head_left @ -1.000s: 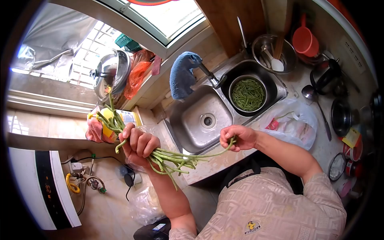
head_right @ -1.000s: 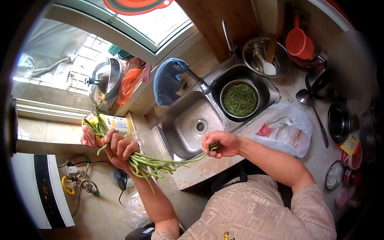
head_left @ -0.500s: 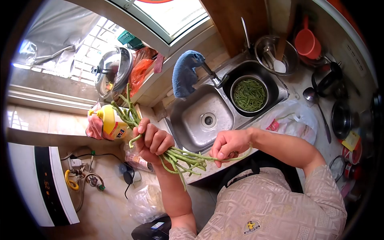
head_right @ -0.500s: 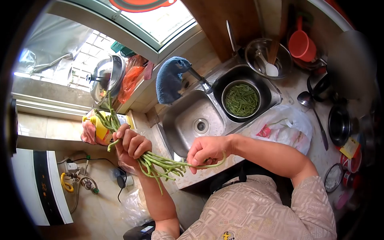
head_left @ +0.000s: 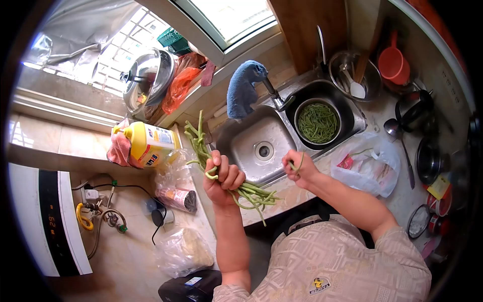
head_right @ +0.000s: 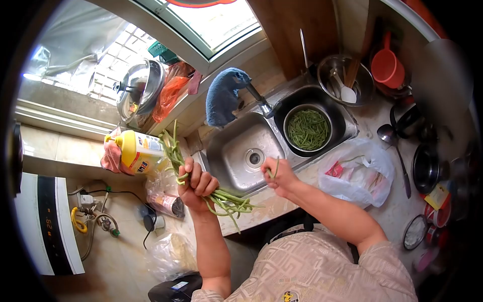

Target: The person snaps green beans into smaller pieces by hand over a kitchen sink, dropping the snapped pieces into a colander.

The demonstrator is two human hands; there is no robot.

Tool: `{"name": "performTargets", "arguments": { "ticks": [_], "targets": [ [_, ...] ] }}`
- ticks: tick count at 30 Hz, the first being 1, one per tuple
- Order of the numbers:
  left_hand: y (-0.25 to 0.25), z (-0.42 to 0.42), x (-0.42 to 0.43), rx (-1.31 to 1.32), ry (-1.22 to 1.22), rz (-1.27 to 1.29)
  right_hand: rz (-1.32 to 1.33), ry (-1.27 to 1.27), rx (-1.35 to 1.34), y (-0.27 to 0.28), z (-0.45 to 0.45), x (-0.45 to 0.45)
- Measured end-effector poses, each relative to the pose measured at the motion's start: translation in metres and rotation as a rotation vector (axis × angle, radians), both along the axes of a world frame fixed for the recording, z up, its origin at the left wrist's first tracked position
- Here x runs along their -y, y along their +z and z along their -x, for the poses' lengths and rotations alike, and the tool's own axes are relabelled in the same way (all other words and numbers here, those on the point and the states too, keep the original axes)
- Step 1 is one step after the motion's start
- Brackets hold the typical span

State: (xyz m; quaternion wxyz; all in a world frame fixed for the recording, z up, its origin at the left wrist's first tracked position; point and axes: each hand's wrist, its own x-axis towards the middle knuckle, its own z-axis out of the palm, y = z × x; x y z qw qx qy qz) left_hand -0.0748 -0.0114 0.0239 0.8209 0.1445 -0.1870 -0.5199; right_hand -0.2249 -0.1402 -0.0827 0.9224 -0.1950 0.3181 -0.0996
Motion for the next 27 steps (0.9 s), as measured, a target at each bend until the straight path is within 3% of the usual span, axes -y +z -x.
{"name": "performTargets", "arguments": {
  "ticks": [2, 6, 9, 13, 18, 21, 24, 27],
  "targets": [
    [0.002, 0.0, -0.003, -0.04, 0.032, 0.051, -0.042, -0.07, -0.049, -0.028, -0.002, 0.013],
    [-0.003, -0.001, -0.008, 0.101, 0.119, -0.125, 0.09, -0.058, -0.002, 0.006, -0.007, 0.015],
    [-0.012, 0.002, -0.011, 0.191, 0.184, -0.408, 0.195, -0.095, 0.05, 0.048, -0.015, 0.009],
    [-0.015, 0.006, -0.013, 0.391, 0.24, -0.501, 0.249, -0.129, 0.135, 0.073, -0.021, 0.006],
    [-0.03, 0.007, -0.02, 0.252, 0.526, -0.473, 0.393, -0.221, 0.236, 0.082, -0.012, 0.004],
    [-0.044, 0.022, -0.014, 0.297, 0.572, -0.633, 0.575, -0.16, 0.2, 0.083, -0.007, 0.002],
    [-0.039, 0.045, 0.0, 0.235, 0.52, -0.668, 0.882, -0.071, 0.106, 0.08, -0.006, -0.006],
    [-0.034, 0.047, 0.008, 0.189, 0.522, -0.673, 0.992, -0.026, 0.132, 0.075, -0.009, -0.017]
  ]
}}
